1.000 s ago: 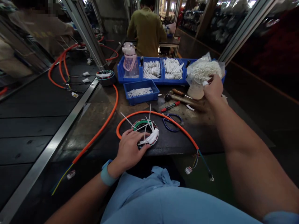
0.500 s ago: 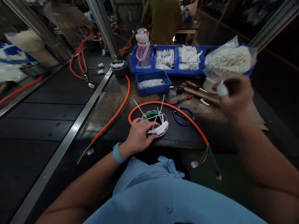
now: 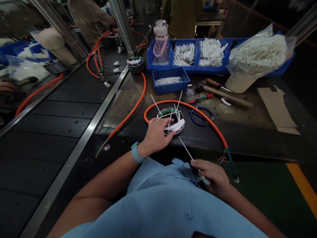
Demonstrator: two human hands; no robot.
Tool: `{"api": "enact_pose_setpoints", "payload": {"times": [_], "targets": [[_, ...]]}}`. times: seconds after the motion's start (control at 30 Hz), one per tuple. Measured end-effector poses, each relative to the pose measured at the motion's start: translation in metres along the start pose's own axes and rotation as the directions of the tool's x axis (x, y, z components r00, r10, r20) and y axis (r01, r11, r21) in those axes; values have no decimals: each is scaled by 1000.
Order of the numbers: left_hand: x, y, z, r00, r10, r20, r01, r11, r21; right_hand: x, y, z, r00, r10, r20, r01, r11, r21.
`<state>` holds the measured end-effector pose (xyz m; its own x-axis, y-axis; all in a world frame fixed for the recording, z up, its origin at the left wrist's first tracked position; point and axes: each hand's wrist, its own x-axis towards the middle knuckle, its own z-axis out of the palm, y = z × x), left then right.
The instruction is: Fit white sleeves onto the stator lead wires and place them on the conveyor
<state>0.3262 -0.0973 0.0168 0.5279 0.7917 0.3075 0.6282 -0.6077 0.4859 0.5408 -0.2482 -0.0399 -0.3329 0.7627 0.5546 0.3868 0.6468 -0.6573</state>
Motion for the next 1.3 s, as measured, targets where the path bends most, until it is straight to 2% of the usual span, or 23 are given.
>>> {"api": "enact_pose_setpoints", "payload": {"times": [0.13, 0.3, 0.5, 0.9, 1.0, 1.1, 1.2, 1.3], "targets": [[0, 1, 1, 999, -34, -16, 34, 999, -5, -3, -1, 2, 999, 12, -32, -13, 1000, -21], [0, 2, 3, 999, -39, -23, 39, 999, -4, 6, -5, -1, 996, -69, -52, 71, 997, 34], [-2, 1, 1, 999, -31, 8, 31, 999, 31, 1, 6, 6, 991, -124, -45, 124, 992, 5], [-3, -1, 2, 1000, 9, 6, -9, 999, 52, -4, 6, 8, 992, -114, -56, 116, 993, 16], [-3, 2, 1, 999, 25, 37, -29, 995, 97, 3, 11, 13, 992, -115, -51, 116, 993, 13], [-3, 5, 1, 999, 8, 51, -13, 995, 95, 29, 23, 22, 998, -58, -30, 56, 997, -57], [-3, 5, 3, 999, -38, -25, 38, 999, -16, 65, 35, 30, 990, 98, -98, -100, 995, -19], [-3, 2, 5, 995, 15, -94, -19, 999, -42, 92, 41, 34, 917, 355, -180, -320, 927, 197]]}}
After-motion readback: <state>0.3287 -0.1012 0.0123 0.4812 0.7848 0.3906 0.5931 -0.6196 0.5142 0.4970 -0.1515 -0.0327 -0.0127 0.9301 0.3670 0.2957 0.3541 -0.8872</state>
